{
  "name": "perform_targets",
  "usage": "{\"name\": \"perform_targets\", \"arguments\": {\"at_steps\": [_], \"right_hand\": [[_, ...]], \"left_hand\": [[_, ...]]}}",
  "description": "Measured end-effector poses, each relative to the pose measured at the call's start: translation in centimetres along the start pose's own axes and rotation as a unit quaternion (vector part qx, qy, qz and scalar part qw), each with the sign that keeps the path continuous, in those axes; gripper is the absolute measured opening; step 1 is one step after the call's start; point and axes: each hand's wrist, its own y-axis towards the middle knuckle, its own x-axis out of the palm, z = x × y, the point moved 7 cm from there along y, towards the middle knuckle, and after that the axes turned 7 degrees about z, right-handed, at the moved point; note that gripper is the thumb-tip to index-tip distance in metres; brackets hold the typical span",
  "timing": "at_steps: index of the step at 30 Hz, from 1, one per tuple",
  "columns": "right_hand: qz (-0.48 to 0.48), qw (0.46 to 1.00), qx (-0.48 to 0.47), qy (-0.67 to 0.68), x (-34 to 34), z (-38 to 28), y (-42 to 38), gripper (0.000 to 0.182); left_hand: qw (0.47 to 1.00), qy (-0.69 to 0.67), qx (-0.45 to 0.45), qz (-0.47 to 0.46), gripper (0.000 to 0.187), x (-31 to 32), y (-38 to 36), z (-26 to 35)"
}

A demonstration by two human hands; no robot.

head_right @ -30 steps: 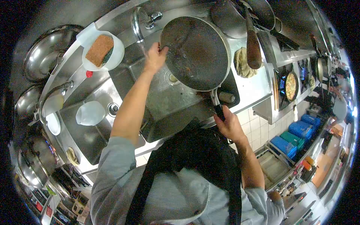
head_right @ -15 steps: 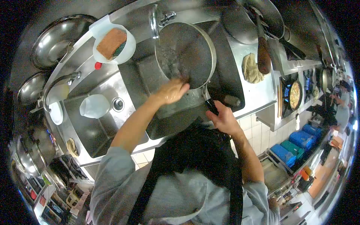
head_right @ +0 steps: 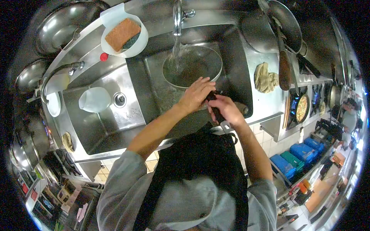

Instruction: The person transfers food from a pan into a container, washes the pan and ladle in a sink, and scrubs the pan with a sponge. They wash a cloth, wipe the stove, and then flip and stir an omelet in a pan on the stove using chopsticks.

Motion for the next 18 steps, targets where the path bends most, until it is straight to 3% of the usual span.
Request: {"name": "perform_targets", "arguments": {"at_steps": [1, 2, 3, 5, 7, 8, 9, 12, 13, 15, 16, 18], "right_hand": [[0.004, 1.0, -0.014, 0.021, -0.4, -0.7, 0.0, 0.027], [-0.004, 0.999, -0.03, 0.032, -0.7, -2.1, -0.2, 0.029], [-0.012, 0.998, -0.047, 0.044, -0.7, -3.6, -0.3, 0.032], [0.044, 0.993, -0.111, -0.003, -0.3, -7.1, 0.2, 0.036], [0.066, 0.986, -0.149, -0.02, 0.4, -9.8, 1.8, 0.035], [0.067, 0.986, -0.152, -0.02, 0.7, -10.5, 3.3, 0.035], [0.066, 0.985, -0.16, -0.018, 0.8, -11.2, 5.0, 0.032], [0.043, 0.98, -0.19, -0.048, 3.8, -13.8, 8.1, 0.027], [0.024, 0.975, -0.205, -0.081, 5.5, -14.6, 8.8, 0.025], [0.008, 0.967, -0.227, -0.115, 8.7, -16.3, 9.6, 0.025], [-0.007, 0.958, -0.244, -0.149, 10.0, -16.9, 9.9, 0.024], [-0.033, 0.955, -0.244, -0.166, 11.6, -17.4, 10.9, 0.025]], "left_hand": [[1.0, -0.019, -0.013, -0.001, 0.06, -0.4, 0.6, -0.1], [0.996, -0.043, -0.025, 0.068, 0.047, -1.9, 1.1, -0.3], [0.996, -0.043, -0.027, 0.069, 0.047, -3.0, 2.0, -0.3], [0.933, -0.139, -0.328, 0.045, 0.035, -3.8, 2.7, -4.7], [0.93, -0.097, -0.314, 0.163, 0.03, -4.5, 2.9, -8.5], [0.893, -0.254, -0.315, 0.196, 0.037, -3.3, 2.9, -10.9], [0.894, -0.254, -0.312, 0.196, 0.037, -3.3, 2.9, -11.5], [0.869, -0.2, -0.445, 0.086, 0.049, -1.4, 1.9, -15.4], [0.871, -0.199, -0.441, 0.088, 0.049, 0.0, 1.7, -16.8], [0.914, -0.182, -0.273, 0.241, 0.05, 1.2, 2.2, -18.4], [0.887, -0.272, -0.314, 0.202, 0.051, 2.4, 2.3, -18.9], [0.888, -0.235, -0.324, 0.225, 0.049, 0.7, 3.7, -16.5]]}}
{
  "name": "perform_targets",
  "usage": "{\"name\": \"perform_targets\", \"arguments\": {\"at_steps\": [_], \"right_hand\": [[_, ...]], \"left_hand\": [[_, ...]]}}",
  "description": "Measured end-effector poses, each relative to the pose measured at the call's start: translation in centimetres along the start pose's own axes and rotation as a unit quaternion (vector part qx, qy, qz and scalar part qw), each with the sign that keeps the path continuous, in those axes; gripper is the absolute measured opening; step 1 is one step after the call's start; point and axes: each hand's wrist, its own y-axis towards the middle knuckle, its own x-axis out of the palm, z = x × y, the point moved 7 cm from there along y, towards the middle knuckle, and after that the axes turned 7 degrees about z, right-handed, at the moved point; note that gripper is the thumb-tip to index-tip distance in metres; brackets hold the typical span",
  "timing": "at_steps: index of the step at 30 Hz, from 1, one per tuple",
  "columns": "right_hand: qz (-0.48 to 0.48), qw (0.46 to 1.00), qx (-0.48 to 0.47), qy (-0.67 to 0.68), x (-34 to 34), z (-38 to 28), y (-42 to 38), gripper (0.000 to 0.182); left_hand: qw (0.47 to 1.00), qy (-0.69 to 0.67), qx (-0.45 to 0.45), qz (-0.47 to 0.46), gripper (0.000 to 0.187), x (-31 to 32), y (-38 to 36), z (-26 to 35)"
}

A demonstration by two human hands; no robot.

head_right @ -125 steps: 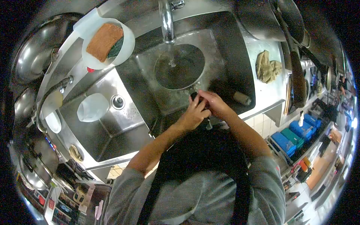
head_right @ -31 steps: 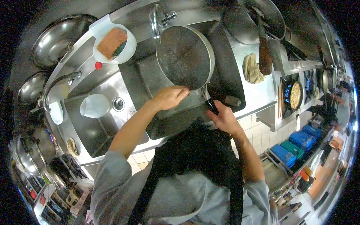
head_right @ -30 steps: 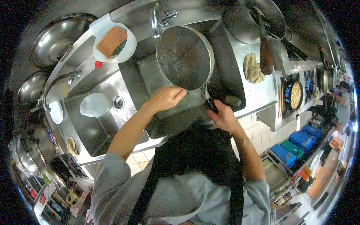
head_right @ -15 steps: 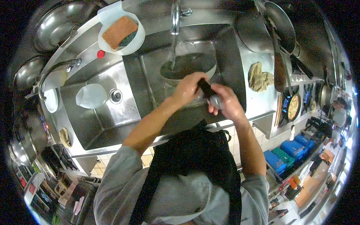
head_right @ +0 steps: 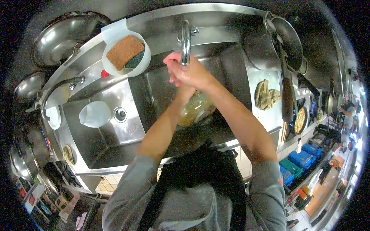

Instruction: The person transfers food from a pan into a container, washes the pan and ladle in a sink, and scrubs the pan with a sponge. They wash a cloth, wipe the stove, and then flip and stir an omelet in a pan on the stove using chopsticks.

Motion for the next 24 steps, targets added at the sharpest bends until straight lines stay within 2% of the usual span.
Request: {"name": "perform_targets", "arguments": {"at_steps": [1, 3, 5, 6, 7, 8, 9, 11, 12, 14, 15, 17, 18, 20, 21, 22, 24], "right_hand": [[-0.031, 0.999, -0.004, -0.01, 0.7, -0.2, 0.5, 0.026], [-0.034, 0.998, 0.011, -0.046, 0.3, -0.2, 1.2, 0.026], [-0.015, 0.986, -0.119, -0.12, -1.5, 0.9, 2.6, 0.026], [0.026, 0.991, -0.126, -0.045, -3.4, 2.2, 3.3, 0.028], [0.052, 0.995, -0.08, -0.017, -5.1, 2.4, 3.6, 0.032], [0.083, 0.992, -0.092, 0.04, -6.3, 1.5, 3.3, 0.037], [0.137, 0.985, -0.076, 0.069, -8.5, 3.2, 4.7, 0.043], [0.176, 0.969, -0.083, 0.151, -10.6, 4.2, 6.0, 0.05], [0.171, 0.97, -0.087, 0.15, -11.0, 5.1, 6.7, 0.05], [0.191, 0.97, -0.036, 0.144, -12.3, 7.3, 8.2, 0.053], [0.193, 0.97, -0.045, 0.143, -12.3, 6.5, 8.5, 0.053], [0.102, 0.989, -0.012, 0.108, -10.0, 5.5, 9.0, 0.056], [0.056, 0.99, -0.04, 0.121, -9.7, 5.7, 10.2, 0.054], [0.049, 0.991, -0.026, 0.122, -9.4, 5.2, 11.5, 0.053], [0.045, 0.992, -0.003, 0.119, -9.2, 5.0, 11.9, 0.053], [0.052, 0.993, -0.001, 0.108, -9.3, 4.6, 11.7, 0.044], [0.058, 0.995, -0.025, 0.072, -9.2, 3.9, 11.7, 0.039]], "left_hand": [[0.999, 0.028, 0.003, 0.036, 0.047, -0.6, 0.0, 1.9], [0.999, 0.043, -0.016, 0.017, 0.046, -0.7, 0.8, -0.4], [0.987, 0.127, 0.095, 0.024, 0.048, -1.0, 0.4, -2.4], [0.988, 0.127, 0.085, 0.019, 0.048, -1.7, 0.0, -0.7], [0.996, 0.074, -0.045, -0.023, 0.045, -2.2, -0.3, 1.8], [0.984, 0.02, -0.169, -0.06, 0.044, -2.3, -0.7, 2.5], [0.983, 0.02, -0.173, -0.059, 0.044, -2.2, -1.1, 1.6], [0.977, 0.185, -0.073, -0.075, 0.047, -0.9, -1.4, -0.1], [0.96, 0.266, -0.02, -0.081, 0.05, -0.6, -1.0, 0.0], [0.983, 0.15, 0.009, -0.108, 0.051, -1.6, -2.5, 5.7], [0.983, 0.15, -0.027, -0.102, 0.049, -2.2, -3.5, 4.8], [0.979, 0.169, -0.087, -0.073, 0.045, -4.1, -6.0, 3.0], [0.975, 0.185, -0.11, -0.047, 0.042, -5.4, -7.4, 2.5], [0.991, 0.109, -0.064, -0.039, 0.041, -7.0, -10.2, 2.6], [0.988, 0.148, 0.0, -0.054, 0.041, -7.6, -12.1, 2.2], [0.987, 0.112, -0.098, -0.057, 0.039, -8.0, -13.1, 3.0], [0.986, 0.126, -0.088, -0.069, 0.036, -8.7, -14.2, 6.9]]}}
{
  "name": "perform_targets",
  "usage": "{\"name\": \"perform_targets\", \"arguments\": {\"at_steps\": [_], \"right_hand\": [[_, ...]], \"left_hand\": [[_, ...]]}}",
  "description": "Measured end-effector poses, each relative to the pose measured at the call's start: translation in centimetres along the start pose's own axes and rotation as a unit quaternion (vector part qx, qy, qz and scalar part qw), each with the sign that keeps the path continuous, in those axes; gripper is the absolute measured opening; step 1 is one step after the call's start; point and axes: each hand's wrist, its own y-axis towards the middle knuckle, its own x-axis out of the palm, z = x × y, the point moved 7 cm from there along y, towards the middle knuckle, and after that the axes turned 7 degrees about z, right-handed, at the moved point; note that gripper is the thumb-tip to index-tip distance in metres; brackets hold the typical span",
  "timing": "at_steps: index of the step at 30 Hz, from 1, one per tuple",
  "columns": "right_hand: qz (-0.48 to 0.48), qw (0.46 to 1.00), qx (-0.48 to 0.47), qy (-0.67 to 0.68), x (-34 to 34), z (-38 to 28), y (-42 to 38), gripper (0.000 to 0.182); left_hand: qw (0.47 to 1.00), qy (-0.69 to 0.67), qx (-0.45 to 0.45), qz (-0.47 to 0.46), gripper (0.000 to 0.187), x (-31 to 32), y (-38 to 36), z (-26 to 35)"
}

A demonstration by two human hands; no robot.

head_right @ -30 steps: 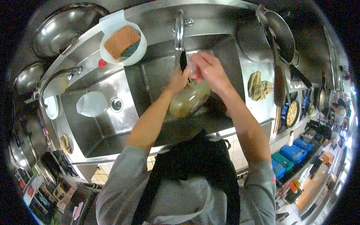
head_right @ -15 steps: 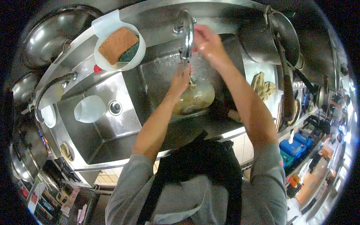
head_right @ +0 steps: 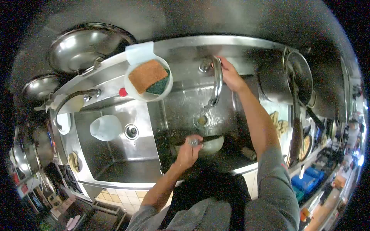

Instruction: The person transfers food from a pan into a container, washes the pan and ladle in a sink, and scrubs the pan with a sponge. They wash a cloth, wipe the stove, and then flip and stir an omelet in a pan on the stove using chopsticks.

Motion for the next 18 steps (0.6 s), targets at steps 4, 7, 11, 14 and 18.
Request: {"name": "perform_targets", "arguments": {"at_steps": [4, 7, 11, 14, 18], "right_hand": [[0.036, 0.999, 0.028, 0.0, -2.3, 3.3, 2.5, 0.033], [0.045, 0.996, 0.043, 0.065, -1.3, 4.1, 2.5, 0.044], [-0.021, 0.997, 0.061, -0.035, -1.2, 3.4, -2.3, 0.052], [-0.092, 0.992, 0.032, -0.078, -1.7, 6.0, -7.8, 0.047], [-0.081, 0.993, 0.051, -0.066, -5.8, 11.8, -16.3, 0.044]], "left_hand": [[0.987, 0.064, 0.144, 0.032, 0.037, -2.7, -2.7, 6.9], [0.984, 0.079, 0.154, 0.044, 0.035, -4.3, -4.1, 11.1], [0.95, 0.141, 0.24, 0.142, 0.029, -8.0, -6.1, 19.8], [0.951, 0.031, 0.243, 0.189, 0.025, -11.1, -7.4, 29.3], [0.857, 0.1, 0.421, 0.28, 0.025, -13.6, -10.4, 42.8]]}}
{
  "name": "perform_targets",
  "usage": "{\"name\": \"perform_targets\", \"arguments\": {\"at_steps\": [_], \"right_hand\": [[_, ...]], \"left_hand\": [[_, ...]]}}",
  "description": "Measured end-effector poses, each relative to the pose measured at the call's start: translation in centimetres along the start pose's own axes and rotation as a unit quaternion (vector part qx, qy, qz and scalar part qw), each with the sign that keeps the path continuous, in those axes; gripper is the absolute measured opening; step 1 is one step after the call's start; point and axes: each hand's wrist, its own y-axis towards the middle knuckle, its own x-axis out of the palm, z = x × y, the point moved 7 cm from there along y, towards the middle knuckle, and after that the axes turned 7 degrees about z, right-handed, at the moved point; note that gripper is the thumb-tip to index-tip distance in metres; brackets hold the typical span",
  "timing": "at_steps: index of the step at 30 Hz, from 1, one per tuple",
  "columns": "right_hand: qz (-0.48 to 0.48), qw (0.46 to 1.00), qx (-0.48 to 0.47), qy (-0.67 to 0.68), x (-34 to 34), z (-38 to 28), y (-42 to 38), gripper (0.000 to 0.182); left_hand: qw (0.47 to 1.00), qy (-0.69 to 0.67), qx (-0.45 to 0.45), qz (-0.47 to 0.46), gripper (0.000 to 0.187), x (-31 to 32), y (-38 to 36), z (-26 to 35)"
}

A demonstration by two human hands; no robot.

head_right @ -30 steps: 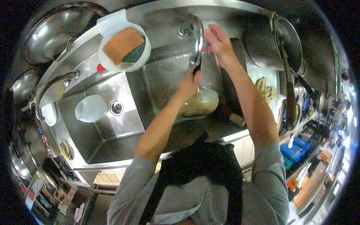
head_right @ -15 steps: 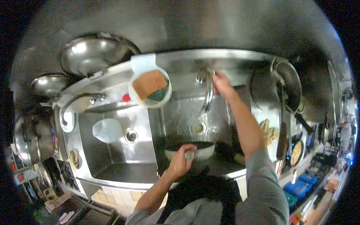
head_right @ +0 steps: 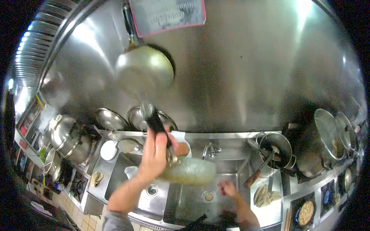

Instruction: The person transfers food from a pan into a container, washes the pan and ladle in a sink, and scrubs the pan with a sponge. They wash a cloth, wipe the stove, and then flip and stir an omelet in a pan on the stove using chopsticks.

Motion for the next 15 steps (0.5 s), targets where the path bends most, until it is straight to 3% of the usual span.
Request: {"name": "perform_targets", "arguments": {"at_steps": [1, 3, 7, 13, 15], "right_hand": [[0.013, 1.0, 0.014, -0.025, -0.9, 2.5, -0.6, 0.044], [0.033, 0.997, 0.027, 0.058, -1.7, 4.1, -4.6, 0.045], [0.049, 0.995, 0.043, 0.08, -2.6, 4.0, -11.5, 0.045], [0.105, 0.984, 0.015, 0.145, -3.9, 7.8, -14.9, 0.04], [0.116, 0.981, 0.022, 0.152, -4.1, 8.3, -15.7, 0.039]], "left_hand": [[0.995, 0.049, 0.087, 0.024, 0.028, -0.4, 2.1, 2.0], [0.994, -0.082, -0.036, 0.064, 0.033, -1.2, 6.4, 4.9], [0.99, -0.107, -0.002, 0.096, 0.036, -2.7, 15.5, 7.2], [0.983, -0.086, -0.042, 0.158, 0.028, -6.7, 26.6, 8.3], [0.981, -0.048, 0.026, 0.187, 0.028, -8.8, 30.1, 8.3]]}}
